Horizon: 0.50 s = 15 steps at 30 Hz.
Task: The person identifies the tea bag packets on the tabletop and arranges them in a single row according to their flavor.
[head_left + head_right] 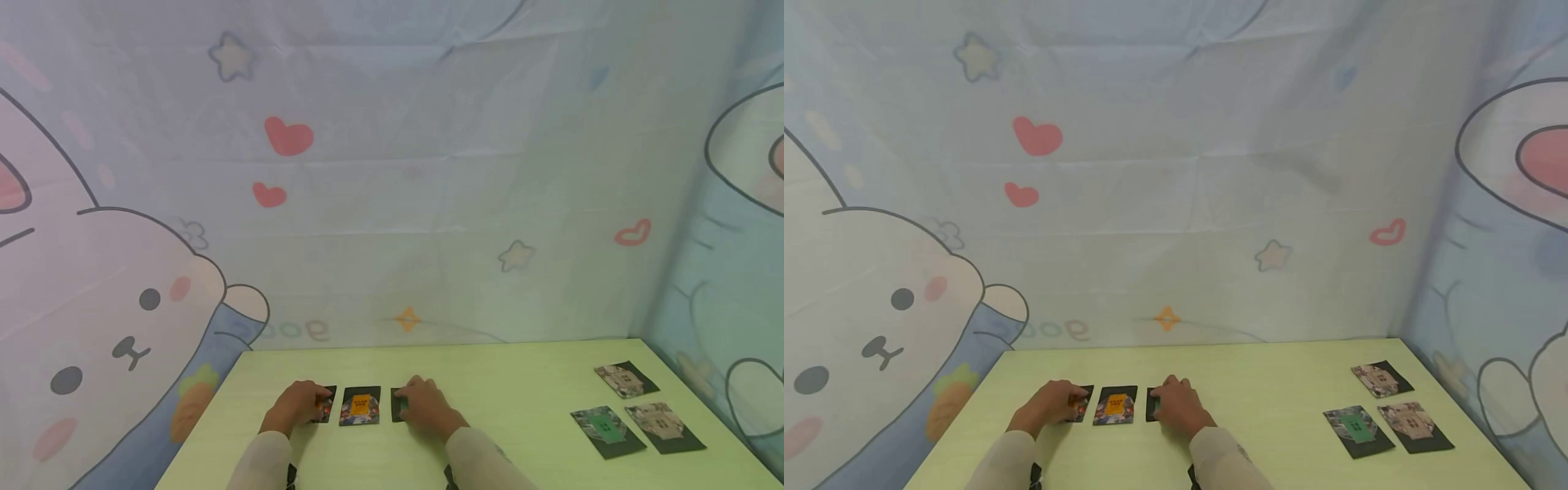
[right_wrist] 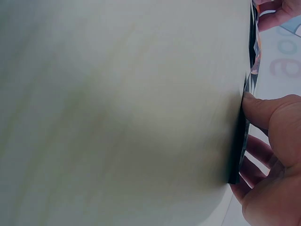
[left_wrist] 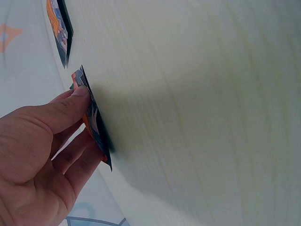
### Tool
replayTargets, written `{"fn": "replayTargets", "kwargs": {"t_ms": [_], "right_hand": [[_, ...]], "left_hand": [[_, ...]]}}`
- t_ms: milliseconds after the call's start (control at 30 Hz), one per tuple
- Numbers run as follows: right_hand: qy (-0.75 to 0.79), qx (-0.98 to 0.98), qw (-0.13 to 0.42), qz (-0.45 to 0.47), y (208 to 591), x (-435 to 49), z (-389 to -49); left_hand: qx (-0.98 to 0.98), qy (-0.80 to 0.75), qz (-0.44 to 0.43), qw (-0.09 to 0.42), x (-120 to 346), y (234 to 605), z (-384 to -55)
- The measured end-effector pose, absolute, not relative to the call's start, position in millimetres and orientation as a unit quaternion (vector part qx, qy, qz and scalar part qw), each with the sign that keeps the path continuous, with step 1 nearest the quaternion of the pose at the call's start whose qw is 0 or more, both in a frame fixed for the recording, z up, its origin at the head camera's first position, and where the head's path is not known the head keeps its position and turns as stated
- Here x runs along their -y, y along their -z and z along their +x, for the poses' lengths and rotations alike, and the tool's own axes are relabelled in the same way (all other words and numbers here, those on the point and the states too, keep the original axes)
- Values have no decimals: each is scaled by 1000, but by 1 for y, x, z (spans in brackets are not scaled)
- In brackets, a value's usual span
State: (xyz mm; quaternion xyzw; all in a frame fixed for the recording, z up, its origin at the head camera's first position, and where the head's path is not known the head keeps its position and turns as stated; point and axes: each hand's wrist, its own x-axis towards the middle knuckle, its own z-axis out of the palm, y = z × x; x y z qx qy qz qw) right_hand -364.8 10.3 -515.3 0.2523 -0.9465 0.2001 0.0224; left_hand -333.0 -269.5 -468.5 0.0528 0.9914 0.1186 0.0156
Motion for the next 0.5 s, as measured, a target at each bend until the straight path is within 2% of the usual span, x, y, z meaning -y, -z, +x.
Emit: {"fn": "replayTargets", "kwargs": {"t_ms": [500], "right_hand": [[-198, 948, 27, 246, 519, 3, -365]], "left_hand": [[-990, -128, 50, 15, 272, 475, -336]]}}
